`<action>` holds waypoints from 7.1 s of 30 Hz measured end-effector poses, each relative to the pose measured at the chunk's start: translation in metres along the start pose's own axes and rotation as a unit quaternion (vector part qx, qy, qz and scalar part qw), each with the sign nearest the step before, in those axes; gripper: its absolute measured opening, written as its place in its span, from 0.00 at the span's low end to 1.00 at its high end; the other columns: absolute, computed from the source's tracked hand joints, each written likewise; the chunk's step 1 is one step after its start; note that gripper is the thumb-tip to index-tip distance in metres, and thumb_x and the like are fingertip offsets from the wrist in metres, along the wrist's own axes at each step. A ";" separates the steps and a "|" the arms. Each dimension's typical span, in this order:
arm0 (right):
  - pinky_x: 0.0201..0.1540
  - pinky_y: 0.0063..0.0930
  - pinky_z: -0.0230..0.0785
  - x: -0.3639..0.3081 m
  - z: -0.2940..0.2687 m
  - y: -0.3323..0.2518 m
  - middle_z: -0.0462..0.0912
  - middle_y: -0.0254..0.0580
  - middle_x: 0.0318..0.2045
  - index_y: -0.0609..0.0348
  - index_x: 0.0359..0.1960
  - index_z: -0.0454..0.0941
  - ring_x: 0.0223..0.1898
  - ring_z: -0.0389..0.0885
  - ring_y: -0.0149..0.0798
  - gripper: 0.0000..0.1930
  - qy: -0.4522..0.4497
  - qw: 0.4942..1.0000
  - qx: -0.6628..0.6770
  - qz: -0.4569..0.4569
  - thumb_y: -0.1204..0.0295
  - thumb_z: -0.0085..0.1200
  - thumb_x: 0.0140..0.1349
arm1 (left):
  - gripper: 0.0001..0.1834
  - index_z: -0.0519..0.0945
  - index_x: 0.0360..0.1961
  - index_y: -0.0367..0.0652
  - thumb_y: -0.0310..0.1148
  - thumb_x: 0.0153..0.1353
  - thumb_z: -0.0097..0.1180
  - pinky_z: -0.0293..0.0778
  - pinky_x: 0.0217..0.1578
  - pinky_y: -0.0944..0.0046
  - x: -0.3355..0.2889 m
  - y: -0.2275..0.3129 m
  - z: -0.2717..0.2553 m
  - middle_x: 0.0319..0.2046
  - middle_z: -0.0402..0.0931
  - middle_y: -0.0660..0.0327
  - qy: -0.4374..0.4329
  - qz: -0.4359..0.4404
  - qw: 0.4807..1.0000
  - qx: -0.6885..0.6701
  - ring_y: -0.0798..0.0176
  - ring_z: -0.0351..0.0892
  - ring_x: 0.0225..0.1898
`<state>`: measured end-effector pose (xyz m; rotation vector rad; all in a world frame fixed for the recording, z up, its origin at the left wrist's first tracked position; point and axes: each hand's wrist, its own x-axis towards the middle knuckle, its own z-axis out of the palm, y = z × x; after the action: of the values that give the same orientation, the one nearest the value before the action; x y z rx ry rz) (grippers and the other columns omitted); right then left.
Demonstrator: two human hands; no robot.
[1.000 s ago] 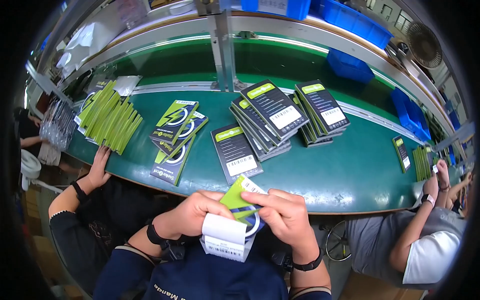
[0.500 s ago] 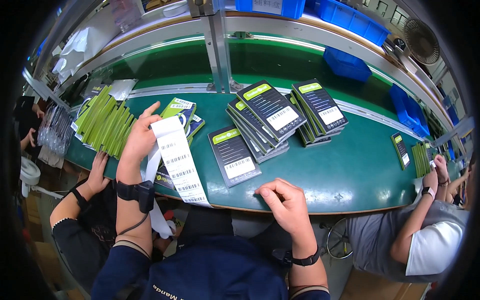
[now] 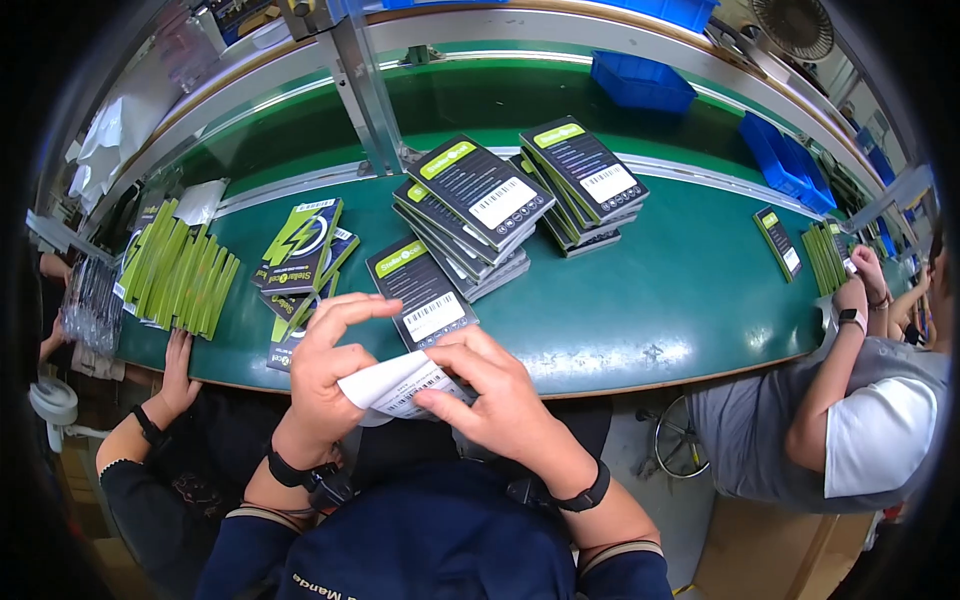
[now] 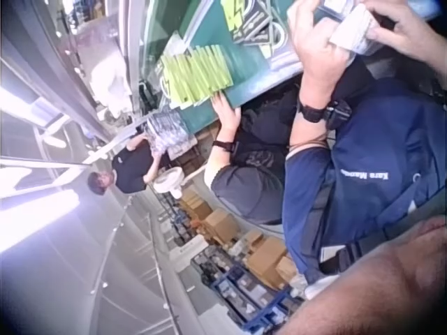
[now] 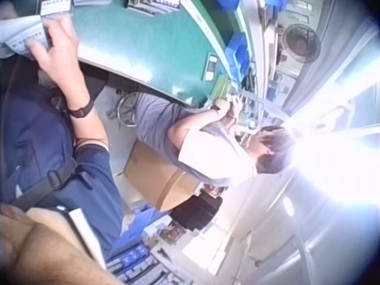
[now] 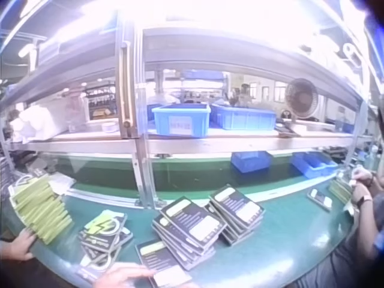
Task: Applying barcode stickers to the back of product packaging boxes on an industrial assembly line.
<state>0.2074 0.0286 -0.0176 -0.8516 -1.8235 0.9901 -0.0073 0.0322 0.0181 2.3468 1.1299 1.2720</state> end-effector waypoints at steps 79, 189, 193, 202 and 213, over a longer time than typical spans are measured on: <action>0.34 0.13 0.63 -0.011 -0.022 0.033 0.75 0.30 0.33 0.58 0.46 0.68 0.30 0.69 0.19 0.05 0.241 0.935 0.253 0.061 0.74 0.51 0.75 | 0.12 0.78 0.20 0.41 0.28 0.43 0.73 0.74 0.49 0.56 -0.024 -0.017 0.037 0.46 0.82 0.56 -0.069 -0.017 0.997 -0.005 0.48 0.77 0.51; 0.20 0.20 0.56 0.019 0.003 0.019 0.71 0.27 0.13 0.60 0.36 0.79 0.16 0.64 0.19 0.05 0.113 0.981 -0.072 0.141 0.78 0.64 0.62 | 0.16 0.73 0.18 0.43 0.32 0.46 0.72 0.72 0.44 0.55 -0.037 -0.023 0.031 0.43 0.84 0.61 -0.006 0.018 1.000 0.004 0.55 0.79 0.47; 0.20 0.20 0.58 0.019 0.002 0.017 0.73 0.28 0.14 0.60 0.36 0.79 0.16 0.67 0.19 0.05 0.104 0.981 -0.091 0.139 0.78 0.64 0.62 | 0.16 0.72 0.17 0.42 0.31 0.45 0.71 0.72 0.50 0.51 -0.038 -0.026 0.032 0.46 0.84 0.62 -0.023 0.023 0.999 0.014 0.54 0.79 0.52; 0.22 0.29 0.68 0.019 0.006 0.017 0.77 0.38 0.16 0.57 0.34 0.79 0.17 0.77 0.36 0.07 0.097 0.968 -0.201 0.117 0.77 0.66 0.58 | 0.14 0.73 0.18 0.41 0.29 0.42 0.71 0.73 0.53 0.47 -0.037 -0.028 0.032 0.46 0.84 0.62 -0.029 0.025 0.999 0.007 0.54 0.79 0.53; 0.22 0.36 0.69 0.021 0.006 0.013 0.77 0.37 0.16 0.54 0.40 0.77 0.18 0.79 0.42 0.12 0.085 0.935 -0.337 0.073 0.76 0.66 0.57 | 0.11 0.75 0.19 0.42 0.25 0.43 0.68 0.70 0.58 0.43 -0.039 -0.027 0.032 0.46 0.83 0.62 -0.045 0.016 0.999 0.010 0.56 0.81 0.56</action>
<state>0.1959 0.0505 -0.0231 -1.4507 -1.9849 0.3338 -0.0080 0.0265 -0.0393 2.4198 1.0870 1.1578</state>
